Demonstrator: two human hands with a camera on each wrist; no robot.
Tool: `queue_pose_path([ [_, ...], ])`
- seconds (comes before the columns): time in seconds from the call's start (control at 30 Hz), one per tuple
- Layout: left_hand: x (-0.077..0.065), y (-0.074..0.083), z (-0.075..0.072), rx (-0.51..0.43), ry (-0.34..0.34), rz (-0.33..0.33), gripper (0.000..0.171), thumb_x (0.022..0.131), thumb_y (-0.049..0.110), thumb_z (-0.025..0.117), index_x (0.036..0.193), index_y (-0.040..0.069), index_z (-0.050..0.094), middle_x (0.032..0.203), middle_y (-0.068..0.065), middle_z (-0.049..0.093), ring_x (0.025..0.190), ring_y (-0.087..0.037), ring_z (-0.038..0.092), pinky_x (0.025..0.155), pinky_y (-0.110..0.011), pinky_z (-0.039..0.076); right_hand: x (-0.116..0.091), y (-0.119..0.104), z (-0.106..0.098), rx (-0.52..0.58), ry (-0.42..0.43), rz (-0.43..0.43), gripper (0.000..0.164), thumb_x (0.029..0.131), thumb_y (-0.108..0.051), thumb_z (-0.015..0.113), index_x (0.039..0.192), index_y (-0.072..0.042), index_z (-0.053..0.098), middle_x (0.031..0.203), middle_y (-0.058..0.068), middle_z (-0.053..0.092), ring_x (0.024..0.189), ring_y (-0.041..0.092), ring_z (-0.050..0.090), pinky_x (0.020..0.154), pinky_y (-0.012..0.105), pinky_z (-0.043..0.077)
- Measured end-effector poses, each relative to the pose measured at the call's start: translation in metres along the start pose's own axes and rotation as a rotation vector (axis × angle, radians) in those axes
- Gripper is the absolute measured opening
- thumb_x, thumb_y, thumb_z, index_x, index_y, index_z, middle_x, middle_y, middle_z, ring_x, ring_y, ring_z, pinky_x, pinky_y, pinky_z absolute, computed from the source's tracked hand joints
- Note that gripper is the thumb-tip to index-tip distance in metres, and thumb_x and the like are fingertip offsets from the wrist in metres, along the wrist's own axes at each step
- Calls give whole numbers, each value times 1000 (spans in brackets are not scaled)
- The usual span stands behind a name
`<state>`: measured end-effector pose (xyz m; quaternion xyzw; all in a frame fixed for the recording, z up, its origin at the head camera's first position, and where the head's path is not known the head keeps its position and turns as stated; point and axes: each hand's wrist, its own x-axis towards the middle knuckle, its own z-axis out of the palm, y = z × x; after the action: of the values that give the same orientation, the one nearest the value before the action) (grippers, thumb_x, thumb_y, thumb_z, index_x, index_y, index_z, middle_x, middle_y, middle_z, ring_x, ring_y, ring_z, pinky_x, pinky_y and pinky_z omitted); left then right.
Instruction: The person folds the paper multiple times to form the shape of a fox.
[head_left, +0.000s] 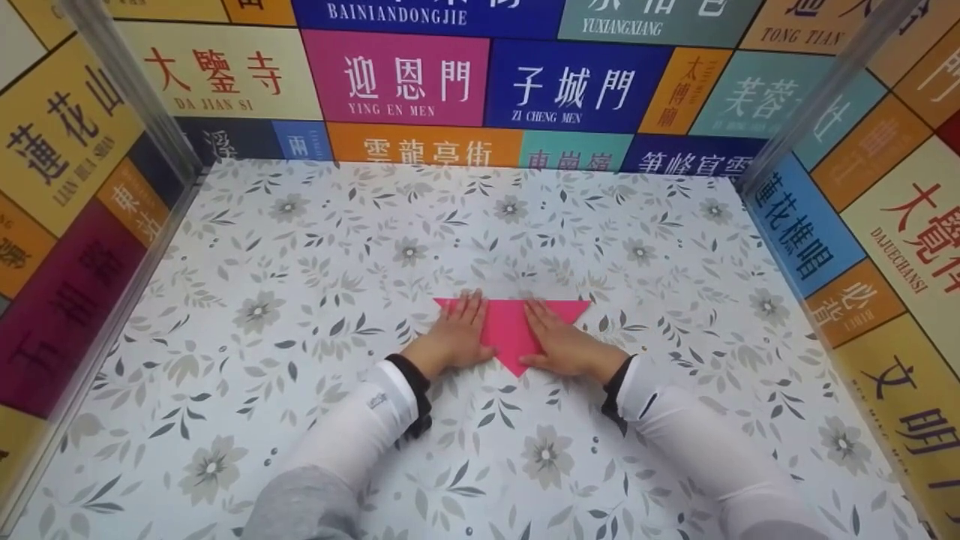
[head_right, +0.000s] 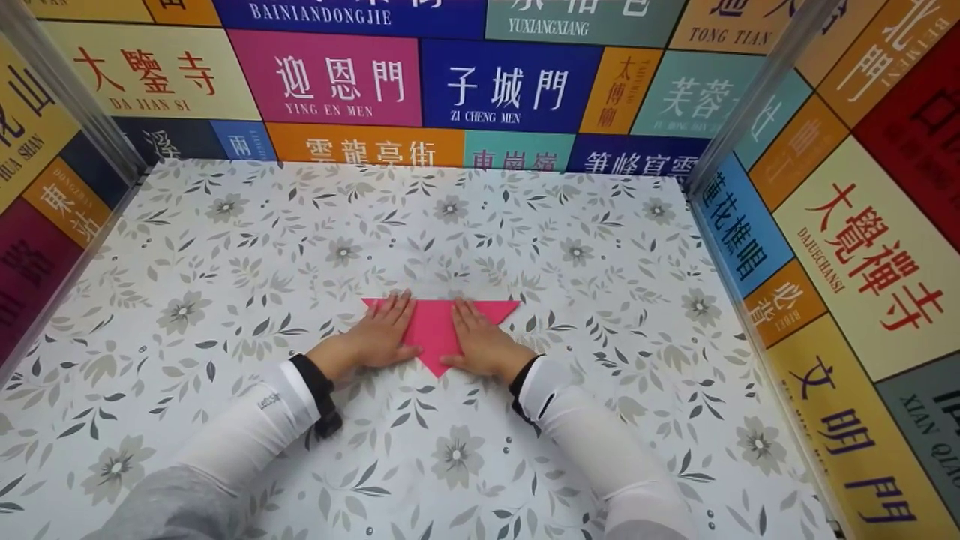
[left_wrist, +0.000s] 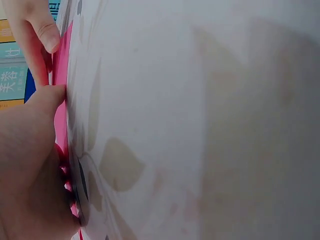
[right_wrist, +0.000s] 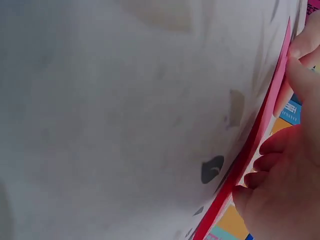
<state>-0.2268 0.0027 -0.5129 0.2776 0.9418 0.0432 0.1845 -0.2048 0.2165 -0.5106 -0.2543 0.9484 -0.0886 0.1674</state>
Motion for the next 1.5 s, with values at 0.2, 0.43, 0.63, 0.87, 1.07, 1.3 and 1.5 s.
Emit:
queue_pose_path([
  [0.2, 0, -5, 0, -19, -8, 26, 89, 86, 59, 36, 142, 1, -1, 149, -14, -8, 136, -28, -7, 109, -43, 1, 2, -3, 1, -67, -111, 29, 97, 81, -65, 38, 141, -3, -5, 149, 14, -10, 136, 28, -9, 109, 38, 7],
  [0.43, 1, -20, 0, -43, -12, -7, 88, 86, 58, 37, 142, 1, -1, 148, -15, -8, 136, -28, -7, 110, -40, 2, 5, -9, -2, -125, -157, 40, 111, 71, -76, 36, 141, -2, -8, 148, 15, -14, 135, 29, -12, 109, 39, 6],
  [0.63, 1, -23, 2, -39, -16, -15, 88, 87, 59, 35, 142, 0, -2, 148, -17, -10, 135, -29, -9, 109, -41, 2, 3, -13, -2, -123, -164, 51, 117, 68, -78, 41, 141, -1, -8, 147, 16, -16, 134, 32, -13, 109, 42, 6],
  [0.87, -1, -22, 1, -35, -30, -16, 88, 87, 59, 34, 141, 0, -3, 147, -17, -11, 135, -29, -10, 109, -41, 1, 3, -15, -3, -127, -167, 60, 113, 71, -74, 42, 140, 0, -8, 146, 17, -16, 134, 33, -13, 109, 42, 5],
  [1.07, -2, -22, -1, -55, -33, -17, 86, 88, 56, 34, 141, 0, -3, 148, -16, -11, 135, -28, -10, 109, -41, 1, 3, -17, -3, -134, -167, 57, 111, 73, -73, 41, 140, 1, -5, 147, 18, -13, 134, 35, -12, 109, 44, 7],
  [1.3, -2, -23, -1, -46, -18, -5, 77, 92, 48, 33, 141, -1, -1, 148, -17, -8, 136, -28, -7, 110, -41, 3, 3, -16, -5, -132, -158, 45, 103, 79, -66, 42, 140, 3, -2, 147, 20, -10, 134, 36, -8, 108, 44, 8],
  [1.5, -3, -22, -2, -31, -22, -9, 77, 92, 49, 31, 141, -2, -1, 148, -17, -9, 135, -28, -8, 110, -40, 2, 5, -10, -6, -106, -131, 14, 94, 82, -57, 47, 141, 1, 3, 148, 19, -2, 135, 33, -3, 109, 41, 10],
])
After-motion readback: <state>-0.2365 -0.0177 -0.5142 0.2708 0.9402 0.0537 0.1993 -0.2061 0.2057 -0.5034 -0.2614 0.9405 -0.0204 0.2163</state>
